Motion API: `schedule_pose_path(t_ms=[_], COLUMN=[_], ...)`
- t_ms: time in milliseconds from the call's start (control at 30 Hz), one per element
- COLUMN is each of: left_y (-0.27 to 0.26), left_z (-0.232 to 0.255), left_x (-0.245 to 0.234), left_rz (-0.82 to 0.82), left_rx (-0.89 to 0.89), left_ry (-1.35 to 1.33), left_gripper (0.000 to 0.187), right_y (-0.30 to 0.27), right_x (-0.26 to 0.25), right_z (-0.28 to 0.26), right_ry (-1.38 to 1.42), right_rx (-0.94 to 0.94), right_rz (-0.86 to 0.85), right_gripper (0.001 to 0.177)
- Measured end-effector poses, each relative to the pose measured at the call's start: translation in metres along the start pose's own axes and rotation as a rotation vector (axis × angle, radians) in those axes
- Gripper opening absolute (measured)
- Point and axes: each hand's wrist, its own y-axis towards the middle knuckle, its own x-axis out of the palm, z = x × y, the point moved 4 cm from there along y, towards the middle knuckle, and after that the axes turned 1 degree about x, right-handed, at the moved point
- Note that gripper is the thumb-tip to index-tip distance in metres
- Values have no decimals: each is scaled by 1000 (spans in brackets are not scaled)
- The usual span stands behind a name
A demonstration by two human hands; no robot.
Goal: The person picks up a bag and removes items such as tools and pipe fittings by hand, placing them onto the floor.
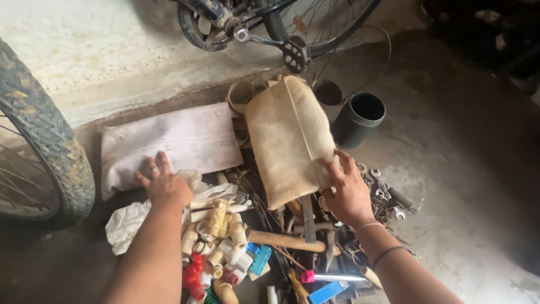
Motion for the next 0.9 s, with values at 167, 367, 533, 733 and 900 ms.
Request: schedule_pose_path(t_ms=[167,367,533,733,900], left_y=[20,4,-7,19,14], left_z=[-6,-13,3,70,89], left_x=[26,4,-18,-28,-28], left_rz=[195,67,355,340,290], left_rx=[-42,-41,121,242,242], left_ry=[-67,-46,-154,-127,-68], left_gripper=[65,53,52,32,37], right_y=[0,1,-3,-4,-10], right_x=[-4,-5,-4,0,19], right_z=[-4,-5,-3,-3,7], right_ry=[27,53,84,77,48], right_rx=[-49,-33,-41,-68,63], right_rz=[42,14,4,16,-75], right_gripper=[76,75,75,77,78])
